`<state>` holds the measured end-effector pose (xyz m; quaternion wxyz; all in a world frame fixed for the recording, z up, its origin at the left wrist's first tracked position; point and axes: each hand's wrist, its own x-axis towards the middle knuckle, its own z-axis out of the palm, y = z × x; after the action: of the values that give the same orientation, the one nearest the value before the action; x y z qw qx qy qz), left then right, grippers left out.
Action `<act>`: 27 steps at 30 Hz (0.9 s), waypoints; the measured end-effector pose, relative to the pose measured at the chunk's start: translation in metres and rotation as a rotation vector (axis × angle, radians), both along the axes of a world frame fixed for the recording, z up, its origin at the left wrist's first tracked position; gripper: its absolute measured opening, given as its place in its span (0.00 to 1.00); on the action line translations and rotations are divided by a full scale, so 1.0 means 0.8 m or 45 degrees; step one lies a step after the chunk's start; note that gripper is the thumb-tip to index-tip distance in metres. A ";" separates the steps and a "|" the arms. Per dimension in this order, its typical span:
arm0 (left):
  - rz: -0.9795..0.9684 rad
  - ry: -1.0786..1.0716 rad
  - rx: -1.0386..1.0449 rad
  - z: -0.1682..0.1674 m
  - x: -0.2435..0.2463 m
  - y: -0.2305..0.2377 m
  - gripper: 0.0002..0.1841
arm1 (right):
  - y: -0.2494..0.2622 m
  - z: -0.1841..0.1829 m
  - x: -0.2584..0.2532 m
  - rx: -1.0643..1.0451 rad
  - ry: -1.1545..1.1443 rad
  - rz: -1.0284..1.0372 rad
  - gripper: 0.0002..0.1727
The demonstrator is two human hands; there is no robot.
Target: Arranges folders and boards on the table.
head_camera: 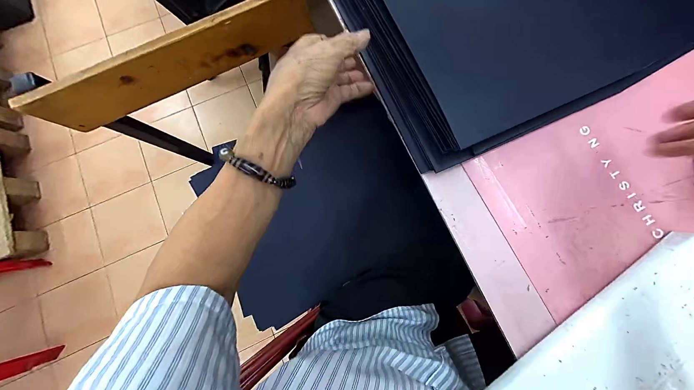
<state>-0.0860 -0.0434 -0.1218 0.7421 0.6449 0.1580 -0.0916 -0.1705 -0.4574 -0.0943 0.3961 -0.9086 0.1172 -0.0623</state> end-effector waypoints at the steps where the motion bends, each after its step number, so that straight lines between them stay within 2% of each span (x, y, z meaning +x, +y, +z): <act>1: -0.047 0.041 -0.038 0.001 -0.009 -0.002 0.23 | 0.028 -0.005 0.006 0.275 0.096 -0.064 0.29; 2: -0.106 0.069 -0.072 0.002 -0.016 -0.006 0.21 | 0.054 -0.007 0.013 0.512 0.193 -0.161 0.26; 4: -0.199 0.086 -0.154 0.006 -0.027 -0.014 0.17 | 0.089 -0.007 0.024 0.805 0.234 -0.320 0.25; 7: -0.231 0.041 -0.209 0.015 -0.038 -0.024 0.15 | 0.107 -0.010 0.025 0.964 0.183 -0.349 0.31; 10: -0.203 0.012 -0.257 0.020 -0.034 -0.029 0.17 | 0.112 -0.016 0.027 1.117 0.102 -0.407 0.31; 12: -0.200 0.024 -0.272 0.020 -0.035 -0.032 0.21 | 0.124 -0.016 0.033 1.120 0.146 -0.495 0.25; 14: -0.214 0.035 -0.305 0.023 -0.036 -0.032 0.25 | 0.132 -0.019 0.043 0.946 0.198 -0.504 0.18; 17: -0.221 0.017 -0.315 0.023 -0.041 -0.029 0.26 | 0.133 -0.020 0.048 0.759 0.249 -0.372 0.18; 20: -0.268 -0.033 -0.237 0.022 -0.060 -0.021 0.25 | 0.146 -0.015 0.043 0.920 0.226 -0.434 0.18; 23: -0.120 0.032 -0.275 0.020 -0.052 -0.023 0.24 | 0.148 -0.018 0.040 1.050 0.226 -0.468 0.18; 25: -0.016 0.080 -0.322 0.020 -0.042 -0.018 0.17 | 0.150 -0.015 0.038 1.071 0.235 -0.429 0.18; 27: -0.022 0.115 -0.334 0.018 -0.029 -0.014 0.17 | 0.152 -0.012 0.036 1.039 0.219 -0.384 0.17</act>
<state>-0.1091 -0.0545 -0.1075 0.8113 0.5390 0.1725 -0.1467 -0.1415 -0.3355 -0.1039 0.6976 -0.6524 0.2962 0.0080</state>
